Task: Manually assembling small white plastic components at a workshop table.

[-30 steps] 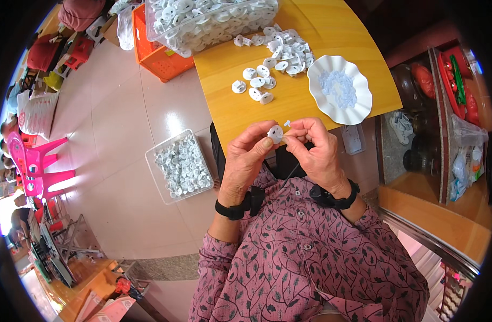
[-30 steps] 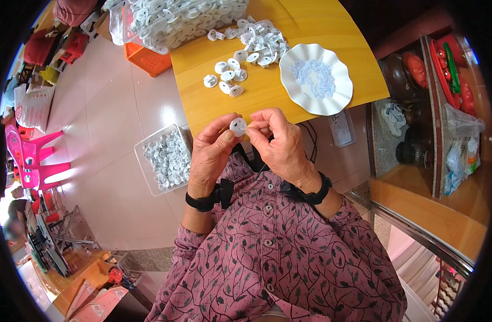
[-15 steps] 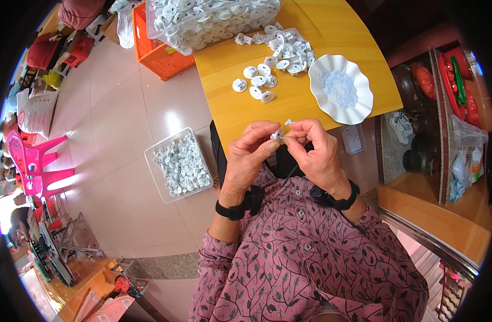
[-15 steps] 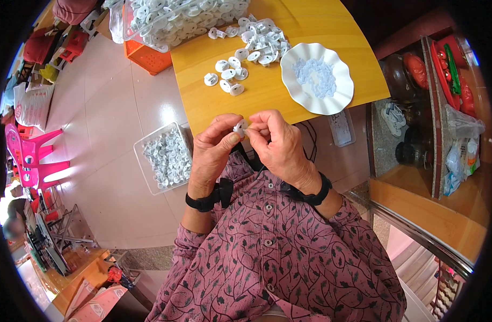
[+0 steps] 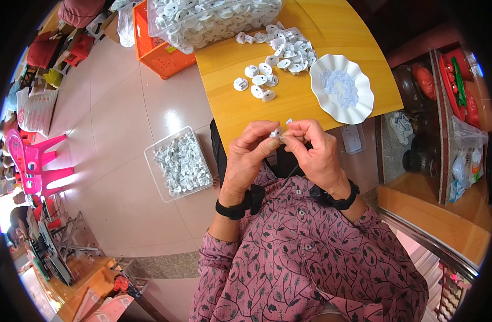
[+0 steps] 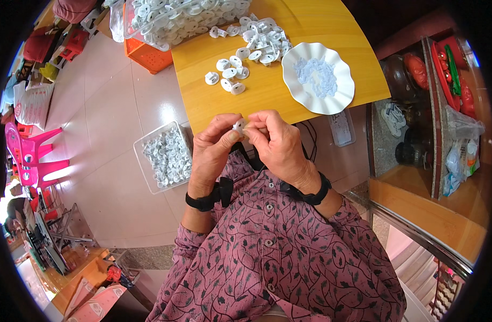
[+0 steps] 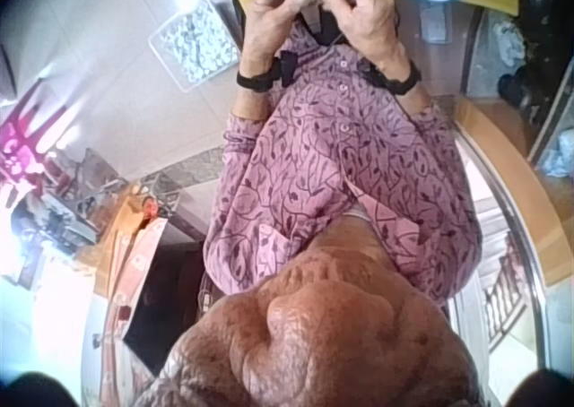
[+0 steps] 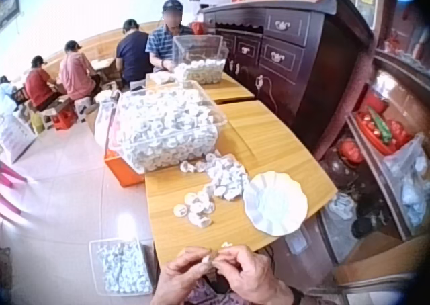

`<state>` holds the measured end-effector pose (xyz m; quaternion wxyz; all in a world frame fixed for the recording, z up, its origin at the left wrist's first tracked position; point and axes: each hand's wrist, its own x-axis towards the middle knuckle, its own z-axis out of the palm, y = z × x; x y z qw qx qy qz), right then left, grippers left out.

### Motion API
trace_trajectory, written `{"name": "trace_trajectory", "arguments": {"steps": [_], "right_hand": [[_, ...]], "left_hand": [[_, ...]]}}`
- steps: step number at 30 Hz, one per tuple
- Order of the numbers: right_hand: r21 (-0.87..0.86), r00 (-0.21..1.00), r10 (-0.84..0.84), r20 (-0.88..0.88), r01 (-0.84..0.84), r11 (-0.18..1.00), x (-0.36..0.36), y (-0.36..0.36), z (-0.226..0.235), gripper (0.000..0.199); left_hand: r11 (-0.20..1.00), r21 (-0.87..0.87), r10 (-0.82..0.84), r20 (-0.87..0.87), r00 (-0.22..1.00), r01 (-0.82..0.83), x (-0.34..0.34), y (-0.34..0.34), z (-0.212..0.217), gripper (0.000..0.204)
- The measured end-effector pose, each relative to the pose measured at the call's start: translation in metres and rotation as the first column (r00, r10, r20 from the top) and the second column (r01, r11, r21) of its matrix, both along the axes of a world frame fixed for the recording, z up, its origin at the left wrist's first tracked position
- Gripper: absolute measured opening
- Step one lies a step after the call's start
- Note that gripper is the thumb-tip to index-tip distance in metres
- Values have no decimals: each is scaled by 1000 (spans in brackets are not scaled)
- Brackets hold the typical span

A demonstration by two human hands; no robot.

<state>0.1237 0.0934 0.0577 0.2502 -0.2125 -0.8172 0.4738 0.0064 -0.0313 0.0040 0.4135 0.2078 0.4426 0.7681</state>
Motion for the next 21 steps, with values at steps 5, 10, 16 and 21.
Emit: {"name": "trace_trajectory", "arguments": {"steps": [5, 10, 16, 21], "right_hand": [[-153, 998, -54, -37, 48, 987, -1, 1, 1, 16], [100, 998, 43, -37, -39, 994, -4, 3, 3, 9], [75, 998, 59, -29, -56, 996, -5, 0, -2, 10], [119, 998, 69, -12, -67, 991, -7, 0, -8, 14]], "left_hand": [[999, 39, 5, 298, 955, -18, 2, 0, 0, 31], [997, 73, 10, 328, 945, -36, 1, -1, -2, 32], [997, 73, 11, 287, 958, -34, 2, -1, 2, 33], [998, 47, 38, 213, 976, -49, 3, 1, 2, 32]]}}
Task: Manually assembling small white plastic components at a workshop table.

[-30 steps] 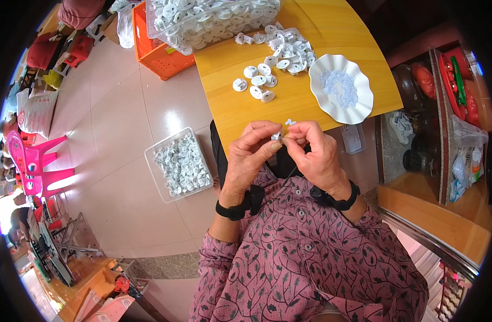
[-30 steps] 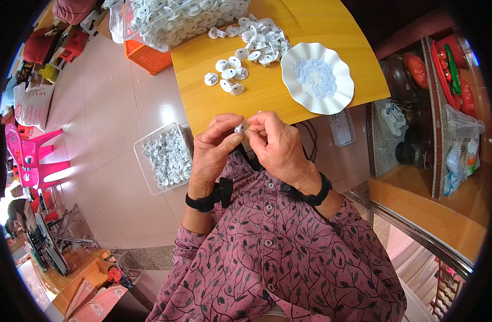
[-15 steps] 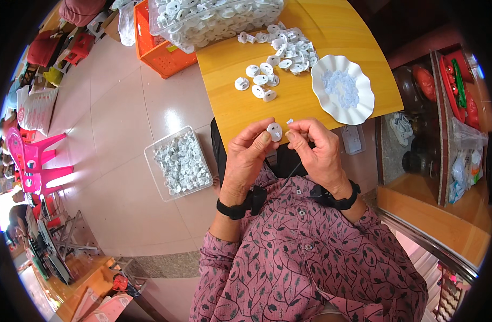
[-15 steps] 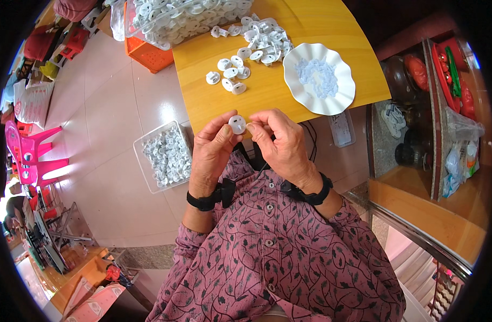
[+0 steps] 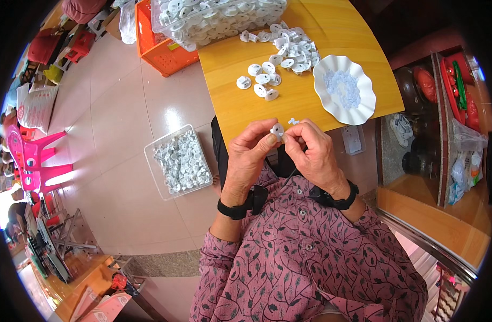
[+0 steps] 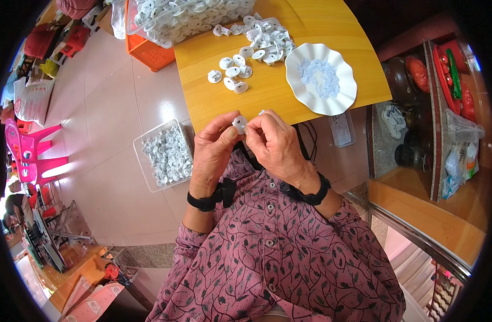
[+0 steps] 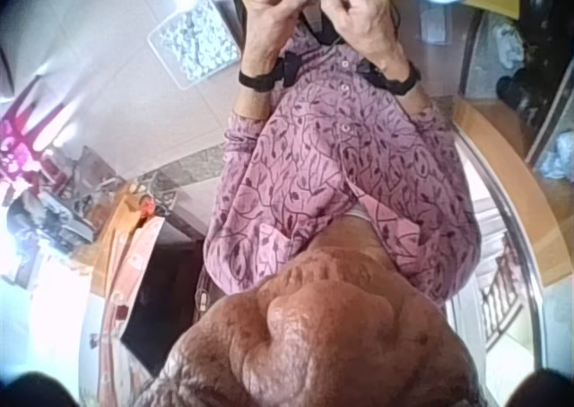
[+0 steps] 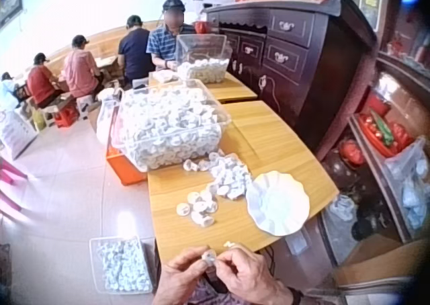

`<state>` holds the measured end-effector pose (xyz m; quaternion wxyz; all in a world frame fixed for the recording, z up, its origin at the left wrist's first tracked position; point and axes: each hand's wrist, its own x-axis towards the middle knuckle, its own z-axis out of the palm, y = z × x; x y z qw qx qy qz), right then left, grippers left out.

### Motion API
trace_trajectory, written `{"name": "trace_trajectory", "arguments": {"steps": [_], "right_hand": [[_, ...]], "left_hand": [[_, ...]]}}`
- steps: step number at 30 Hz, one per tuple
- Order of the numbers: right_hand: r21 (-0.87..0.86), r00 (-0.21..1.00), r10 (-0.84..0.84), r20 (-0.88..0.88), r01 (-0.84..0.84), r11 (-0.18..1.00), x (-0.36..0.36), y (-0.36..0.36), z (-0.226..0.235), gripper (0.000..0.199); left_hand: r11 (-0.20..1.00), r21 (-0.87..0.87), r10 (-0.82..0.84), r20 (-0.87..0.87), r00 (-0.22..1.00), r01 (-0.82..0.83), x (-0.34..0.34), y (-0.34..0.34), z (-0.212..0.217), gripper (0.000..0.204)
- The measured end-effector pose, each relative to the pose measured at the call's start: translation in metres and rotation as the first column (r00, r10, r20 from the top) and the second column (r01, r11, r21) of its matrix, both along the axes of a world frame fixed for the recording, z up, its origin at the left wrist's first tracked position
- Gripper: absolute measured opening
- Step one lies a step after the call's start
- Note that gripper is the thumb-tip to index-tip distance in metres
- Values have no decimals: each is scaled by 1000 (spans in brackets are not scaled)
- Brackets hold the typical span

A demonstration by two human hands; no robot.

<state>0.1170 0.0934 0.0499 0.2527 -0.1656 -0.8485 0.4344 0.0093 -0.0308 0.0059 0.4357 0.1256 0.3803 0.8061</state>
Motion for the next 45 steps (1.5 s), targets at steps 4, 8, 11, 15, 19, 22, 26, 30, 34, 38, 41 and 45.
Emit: {"name": "trace_trajectory", "arguments": {"steps": [4, 8, 11, 15, 19, 22, 26, 30, 34, 38, 41, 45], "right_hand": [[46, 1000, 3, -5, -3, 999, 0, -1, -2, 16], [87, 1000, 10, 3, -10, 996, -1, -2, -1, 17], [120, 1000, 18, -1, -18, 993, 0, -1, -1, 17], [115, 999, 34, -30, -31, 993, -2, -3, -4, 16], [-5, 1000, 25, -6, -25, 1000, 0, -3, -7, 11], [-200, 999, 20, 30, -13, 980, 1, -3, -5, 8], [-337, 998, 21, 59, 0, 942, 1, -4, 2, 8], [-325, 998, 13, 65, 9, 946, 2, -3, 1, 9], [-166, 999, 20, 46, -12, 986, 2, -1, 1, 10], [-35, 1000, 8, 3, -8, 999, 1, 2, -3, 9], [-31, 1000, -11, -4, 11, 999, 1, 4, -5, 10], [-161, 999, -40, 11, 41, 986, 8, 9, -7, 11]], "left_hand": [[1000, -4, 7, -51, 999, -7, 1, 0, -3, 32], [999, -32, 7, -118, 993, -11, 1, 0, -2, 30], [1000, -26, 12, -157, 987, -16, 2, 2, 1, 30], [999, -29, 16, -113, 993, -19, 3, -1, -4, 31], [1000, -23, 18, -68, 998, -20, 3, -1, -1, 32], [999, -27, 19, 21, 1000, -18, 2, -2, 0, 30], [1000, 3, 11, 20, 1000, -11, 1, -2, -1, 33], [1000, 13, 28, 41, 999, -28, 1, 1, -2, 31], [999, -51, 10, 31, 999, -9, 4, 0, -5, 30], [997, -80, -11, -14, 1000, 10, 3, 3, -5, 31], [995, -99, -32, -5, 999, 31, 1, 6, -3, 29], [973, -218, -81, 4, 997, 80, -18, 21, 20, 28]]}}
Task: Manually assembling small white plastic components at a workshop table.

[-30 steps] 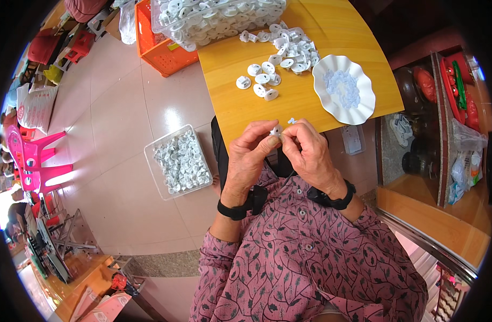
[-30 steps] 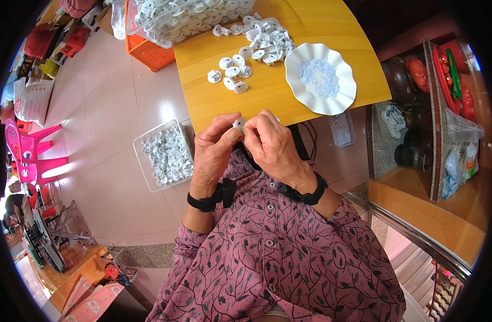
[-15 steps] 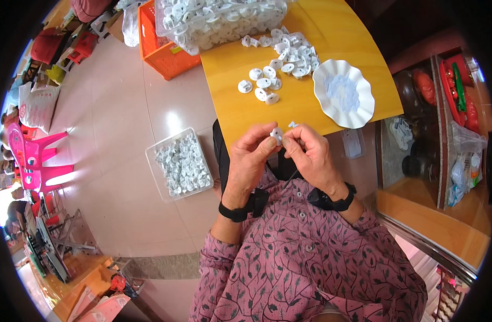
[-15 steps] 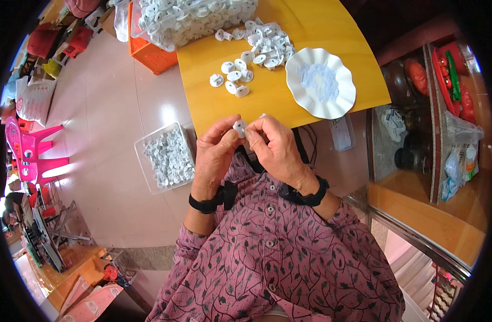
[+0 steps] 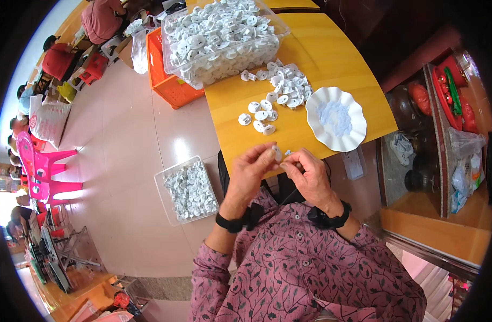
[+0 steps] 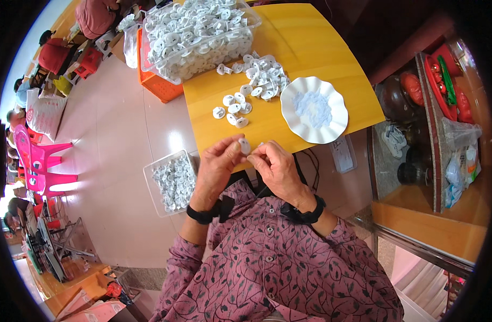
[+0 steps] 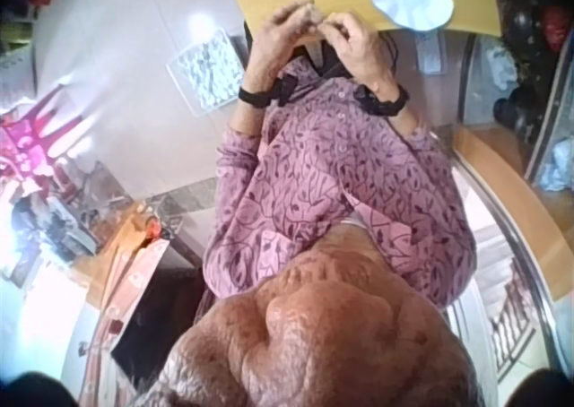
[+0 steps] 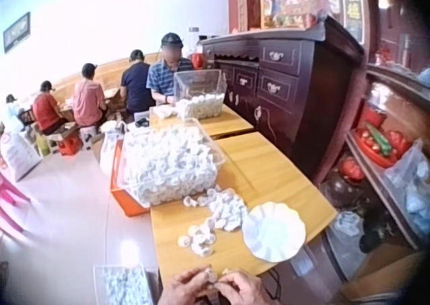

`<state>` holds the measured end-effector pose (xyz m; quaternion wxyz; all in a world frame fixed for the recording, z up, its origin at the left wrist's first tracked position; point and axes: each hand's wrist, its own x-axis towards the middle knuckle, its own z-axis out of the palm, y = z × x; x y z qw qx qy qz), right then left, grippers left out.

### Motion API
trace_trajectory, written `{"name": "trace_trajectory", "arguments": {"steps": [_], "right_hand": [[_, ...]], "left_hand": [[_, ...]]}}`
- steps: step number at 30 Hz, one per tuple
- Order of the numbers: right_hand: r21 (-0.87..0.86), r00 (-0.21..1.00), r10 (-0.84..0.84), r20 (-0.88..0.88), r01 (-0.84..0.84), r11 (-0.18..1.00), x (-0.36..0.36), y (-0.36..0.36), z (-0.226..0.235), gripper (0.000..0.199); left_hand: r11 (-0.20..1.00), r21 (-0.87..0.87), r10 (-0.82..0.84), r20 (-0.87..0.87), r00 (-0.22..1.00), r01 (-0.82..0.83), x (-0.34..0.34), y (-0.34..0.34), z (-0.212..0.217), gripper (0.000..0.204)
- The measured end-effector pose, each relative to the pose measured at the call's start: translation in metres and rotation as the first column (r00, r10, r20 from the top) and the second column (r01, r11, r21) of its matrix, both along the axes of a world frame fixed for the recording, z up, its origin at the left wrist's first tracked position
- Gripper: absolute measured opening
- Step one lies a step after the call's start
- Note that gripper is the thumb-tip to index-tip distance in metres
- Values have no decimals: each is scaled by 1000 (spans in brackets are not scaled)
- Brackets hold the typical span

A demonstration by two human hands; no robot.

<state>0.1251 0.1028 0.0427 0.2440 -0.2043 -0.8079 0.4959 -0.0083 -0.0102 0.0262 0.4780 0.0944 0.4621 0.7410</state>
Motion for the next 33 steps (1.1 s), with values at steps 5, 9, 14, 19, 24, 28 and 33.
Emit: {"name": "trace_trajectory", "arguments": {"steps": [5, 9, 14, 19, 24, 28, 33], "right_hand": [[13, 998, 0, 58, 0, 1000, 15, 4, -8, 11], [38, 997, -3, 81, 0, 999, 23, 4, -17, 11], [47, 988, -138, 63, 135, 990, 36, 13, -20, 10], [145, 979, -191, 65, 180, 973, 45, 29, -25, 7], [204, 970, -237, 61, 220, 954, 47, 36, -26, 7], [226, 971, -231, 66, 211, 951, 44, 30, -29, 9], [537, 987, -125, 101, 52, 842, 43, 30, -27, 24]], "left_hand": [[999, -36, -19, -680, 733, -7, -111, 45, 34, 26], [874, 435, 446, -537, 716, -218, -186, 89, 99, 28], [846, 406, 462, -233, 856, -346, -162, 84, 95, 36], [985, 21, 166, -335, 927, -169, -136, 48, 35, 32], [937, -301, -49, -610, 791, -174, -117, 29, 7, 30], [867, -431, -217, -780, 587, -251, -113, 26, -18, 26], [837, -459, -275, -823, 497, -298, -98, 29, -13, 25]]}}
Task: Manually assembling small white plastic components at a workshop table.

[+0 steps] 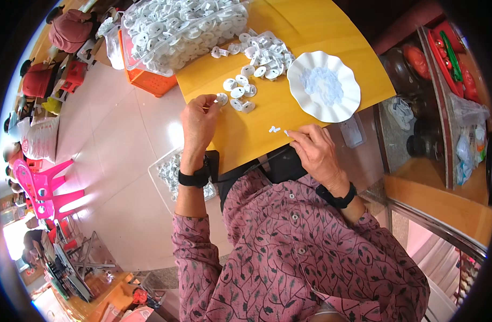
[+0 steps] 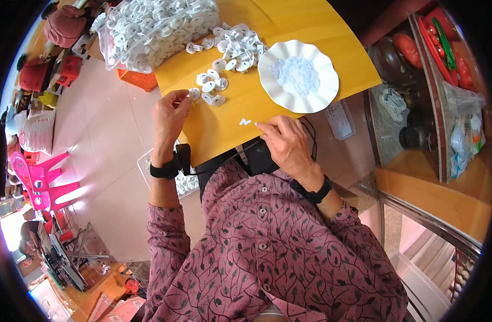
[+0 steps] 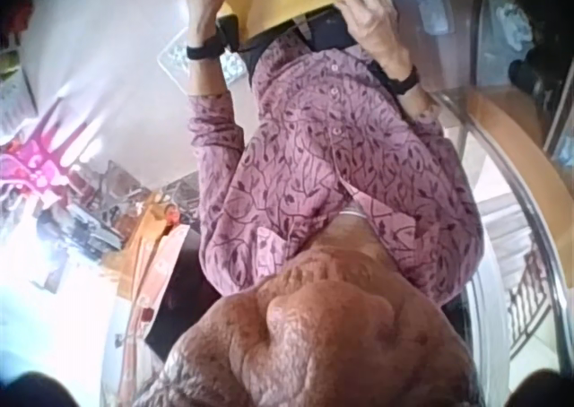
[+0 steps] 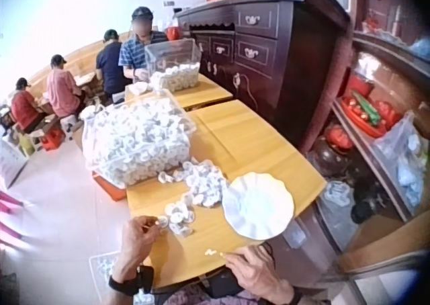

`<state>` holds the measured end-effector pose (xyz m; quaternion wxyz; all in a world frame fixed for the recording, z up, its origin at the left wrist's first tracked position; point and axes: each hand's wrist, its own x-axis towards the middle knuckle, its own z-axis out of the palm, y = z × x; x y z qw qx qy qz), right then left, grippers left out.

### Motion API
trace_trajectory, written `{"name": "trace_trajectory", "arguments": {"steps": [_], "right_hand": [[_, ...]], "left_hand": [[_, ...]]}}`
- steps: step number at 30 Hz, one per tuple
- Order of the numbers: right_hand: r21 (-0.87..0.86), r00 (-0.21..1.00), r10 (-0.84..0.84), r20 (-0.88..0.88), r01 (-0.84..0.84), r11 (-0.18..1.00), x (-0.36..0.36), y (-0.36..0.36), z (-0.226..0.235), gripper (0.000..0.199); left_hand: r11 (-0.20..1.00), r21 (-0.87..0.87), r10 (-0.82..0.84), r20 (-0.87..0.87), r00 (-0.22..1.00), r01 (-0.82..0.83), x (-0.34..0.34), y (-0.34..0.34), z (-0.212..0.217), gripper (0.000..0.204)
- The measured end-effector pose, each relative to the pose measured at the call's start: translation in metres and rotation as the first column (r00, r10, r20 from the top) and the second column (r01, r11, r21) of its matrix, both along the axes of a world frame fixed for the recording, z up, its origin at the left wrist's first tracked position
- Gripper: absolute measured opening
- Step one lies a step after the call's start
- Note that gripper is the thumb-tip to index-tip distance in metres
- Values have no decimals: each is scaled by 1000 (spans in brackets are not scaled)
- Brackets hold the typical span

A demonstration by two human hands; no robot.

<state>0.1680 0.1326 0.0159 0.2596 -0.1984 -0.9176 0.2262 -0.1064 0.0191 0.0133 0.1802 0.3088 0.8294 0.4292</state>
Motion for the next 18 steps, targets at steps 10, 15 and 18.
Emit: {"name": "trace_trajectory", "arguments": {"steps": [10, 15, 18], "right_hand": [[164, 998, 69, -3, -67, 984, -1, 2, -15, 22], [183, 996, 84, -24, -78, 980, -2, 3, -18, 20], [189, 995, 88, -37, -80, 979, -2, 2, -18, 18]], "left_hand": [[991, 88, 115, -170, 979, -101, 16, 0, -1, 30], [997, 27, 81, -223, 971, -77, 7, 8, 0, 37], [999, -17, 30, -226, 974, -35, 2, 12, -3, 34]]}}
